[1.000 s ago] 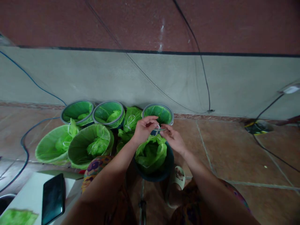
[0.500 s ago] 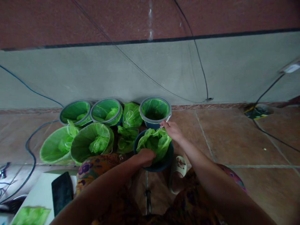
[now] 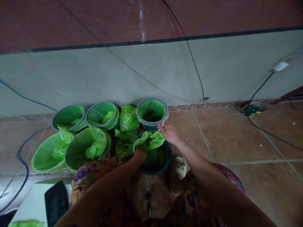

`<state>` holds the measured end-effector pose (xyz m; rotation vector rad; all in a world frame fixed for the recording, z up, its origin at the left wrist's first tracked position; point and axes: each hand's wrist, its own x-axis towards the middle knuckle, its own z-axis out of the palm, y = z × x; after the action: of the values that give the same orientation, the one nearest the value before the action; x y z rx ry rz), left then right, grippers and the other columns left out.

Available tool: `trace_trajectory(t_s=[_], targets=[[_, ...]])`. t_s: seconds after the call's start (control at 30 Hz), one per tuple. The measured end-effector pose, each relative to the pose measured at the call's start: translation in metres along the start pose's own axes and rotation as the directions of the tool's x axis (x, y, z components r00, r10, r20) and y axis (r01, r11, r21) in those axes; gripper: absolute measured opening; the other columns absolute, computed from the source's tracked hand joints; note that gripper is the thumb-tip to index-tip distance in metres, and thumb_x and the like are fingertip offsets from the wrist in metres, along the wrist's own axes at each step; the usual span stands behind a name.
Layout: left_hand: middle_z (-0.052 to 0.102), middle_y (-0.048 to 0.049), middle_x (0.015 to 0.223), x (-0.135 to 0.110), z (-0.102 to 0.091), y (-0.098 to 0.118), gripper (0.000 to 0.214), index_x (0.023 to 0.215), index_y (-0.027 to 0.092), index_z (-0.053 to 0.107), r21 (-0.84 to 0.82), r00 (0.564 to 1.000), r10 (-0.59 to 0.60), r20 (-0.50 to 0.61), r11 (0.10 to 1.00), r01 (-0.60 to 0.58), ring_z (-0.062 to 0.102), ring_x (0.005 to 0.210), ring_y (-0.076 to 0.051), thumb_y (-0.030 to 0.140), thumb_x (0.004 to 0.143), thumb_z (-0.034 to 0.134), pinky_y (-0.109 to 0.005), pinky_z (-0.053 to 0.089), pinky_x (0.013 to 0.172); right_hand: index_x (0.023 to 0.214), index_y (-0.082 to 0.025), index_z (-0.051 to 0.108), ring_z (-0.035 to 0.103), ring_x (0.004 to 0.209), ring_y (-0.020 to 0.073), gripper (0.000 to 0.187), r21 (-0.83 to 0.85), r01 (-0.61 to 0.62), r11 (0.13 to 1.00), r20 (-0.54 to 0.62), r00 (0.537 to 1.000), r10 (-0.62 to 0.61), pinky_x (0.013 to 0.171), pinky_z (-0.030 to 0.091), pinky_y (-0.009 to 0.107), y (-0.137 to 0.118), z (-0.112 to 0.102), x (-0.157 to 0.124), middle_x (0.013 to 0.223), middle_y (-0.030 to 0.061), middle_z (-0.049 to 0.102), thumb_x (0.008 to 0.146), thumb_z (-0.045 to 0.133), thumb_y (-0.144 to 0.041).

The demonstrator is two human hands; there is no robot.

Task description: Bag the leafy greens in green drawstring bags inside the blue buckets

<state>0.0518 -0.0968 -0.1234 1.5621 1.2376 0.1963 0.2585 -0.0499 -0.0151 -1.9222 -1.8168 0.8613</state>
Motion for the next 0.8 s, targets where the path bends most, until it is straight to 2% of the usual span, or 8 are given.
trace_trajectory(t_s=[0.13, 0.2, 0.3, 0.37, 0.47, 0.6, 0.7, 0.8], targets=[[0.029, 0.0031, 0.044, 0.003, -0.018, 0.024, 0.046, 0.036, 0.022, 0.03, 0.132, 0.999, 0.027, -0.02, 0.991, -0.024, 0.054, 0.093, -0.031, -0.003, 0.053, 0.065, -0.052, 0.018, 0.106, 0.092, -0.018, 0.071, 0.067, 0.093, 0.0179, 0.044, 0.059, 0.006, 0.998, -0.042, 0.999, -0.004, 0.08, 0.045, 0.025, 0.003, -0.002, 0.002, 0.097, 0.0065, 0.073, 0.098, 0.031, -0.036], [0.033, 0.0025, 0.045, 0.001, -0.028, 0.042, 0.039, 0.038, 0.021, 0.039, 0.238, 0.991, 0.125, 0.037, 0.963, -0.13, 0.057, 0.086, -0.03, -0.003, 0.052, 0.066, -0.048, 0.027, 0.101, 0.093, -0.017, 0.07, 0.067, 0.09, 0.018, 0.044, 0.121, 0.009, 0.993, -0.072, 0.997, 0.0, 0.08, 0.046, 0.026, 0.006, -0.003, 0.003, 0.095, 0.0068, 0.074, 0.098, 0.031, -0.037], [0.051, -0.0012, 0.055, -0.004, -0.044, 0.069, 0.018, 0.052, 0.02, 0.059, 0.348, 0.947, 0.289, 0.144, 0.881, -0.322, 0.058, 0.079, -0.025, 0.008, 0.062, 0.069, -0.042, 0.036, 0.093, 0.092, -0.017, 0.069, 0.067, 0.087, 0.0179, 0.045, 0.261, 0.045, 0.964, -0.127, 0.992, -0.012, 0.081, 0.048, 0.028, 0.008, -0.004, 0.005, 0.092, 0.0067, 0.074, 0.097, 0.031, -0.041], [0.06, -0.0028, 0.065, -0.007, -0.054, 0.084, 0.011, 0.062, 0.021, 0.067, 0.319, 0.926, 0.342, 0.16, 0.87, -0.377, 0.059, 0.076, -0.021, 0.017, 0.071, 0.065, -0.035, 0.041, 0.086, 0.09, -0.018, 0.069, 0.067, 0.086, 0.0178, 0.047, 0.37, 0.099, 0.924, -0.181, 0.983, -0.032, 0.082, 0.048, 0.029, 0.007, -0.005, 0.005, 0.089, 0.0065, 0.074, 0.095, 0.032, -0.046], [0.067, -0.0022, 0.074, -0.014, -0.069, 0.104, 0.016, 0.071, 0.022, 0.072, 0.173, 0.912, 0.398, 0.096, 0.896, -0.409, 0.06, 0.073, -0.017, 0.021, 0.079, 0.058, -0.028, 0.043, 0.077, 0.092, -0.017, 0.066, 0.066, 0.078, 0.0174, 0.049, 0.546, 0.142, 0.826, -0.227, 0.974, -0.017, 0.078, 0.048, 0.03, -0.002, -0.007, 0.003, 0.08, 0.0062, 0.072, 0.091, 0.036, -0.056], [0.071, -0.0041, 0.081, -0.026, -0.088, 0.131, 0.02, 0.08, 0.016, 0.073, -0.225, 0.914, 0.398, -0.077, 0.886, -0.405, 0.062, 0.079, -0.016, 0.031, 0.081, 0.059, -0.026, 0.046, 0.078, 0.095, -0.018, 0.062, 0.061, 0.066, 0.0146, 0.048, 0.76, 0.165, 0.628, -0.213, 0.977, 0.001, 0.068, 0.049, 0.028, -0.028, -0.019, -0.008, 0.066, 0.0011, 0.063, 0.086, 0.043, -0.06], [0.071, -0.0056, 0.083, -0.035, -0.102, 0.151, 0.023, 0.082, 0.015, 0.072, -0.561, 0.91, 0.347, -0.225, 0.718, -0.413, 0.063, 0.079, -0.016, 0.036, 0.079, 0.063, -0.029, 0.048, 0.08, 0.093, -0.02, 0.06, 0.05, 0.053, 0.0104, 0.042, 0.836, 0.181, 0.517, -0.211, 0.977, -0.001, 0.055, 0.043, 0.024, -0.048, -0.033, -0.017, 0.059, -0.0036, 0.052, 0.086, 0.045, -0.059], [0.07, -0.0045, 0.085, -0.039, -0.113, 0.163, 0.018, 0.081, 0.016, 0.07, -0.743, 0.885, 0.278, -0.374, 0.482, -0.465, 0.064, 0.077, -0.015, 0.033, 0.076, 0.066, -0.031, 0.05, 0.08, 0.093, -0.02, 0.06, 0.034, 0.041, 0.0065, 0.041, 0.873, 0.106, 0.477, -0.11, 0.994, -0.019, 0.041, 0.027, 0.021, -0.061, -0.036, -0.023, 0.057, -0.0055, 0.048, 0.084, 0.049, -0.058]])
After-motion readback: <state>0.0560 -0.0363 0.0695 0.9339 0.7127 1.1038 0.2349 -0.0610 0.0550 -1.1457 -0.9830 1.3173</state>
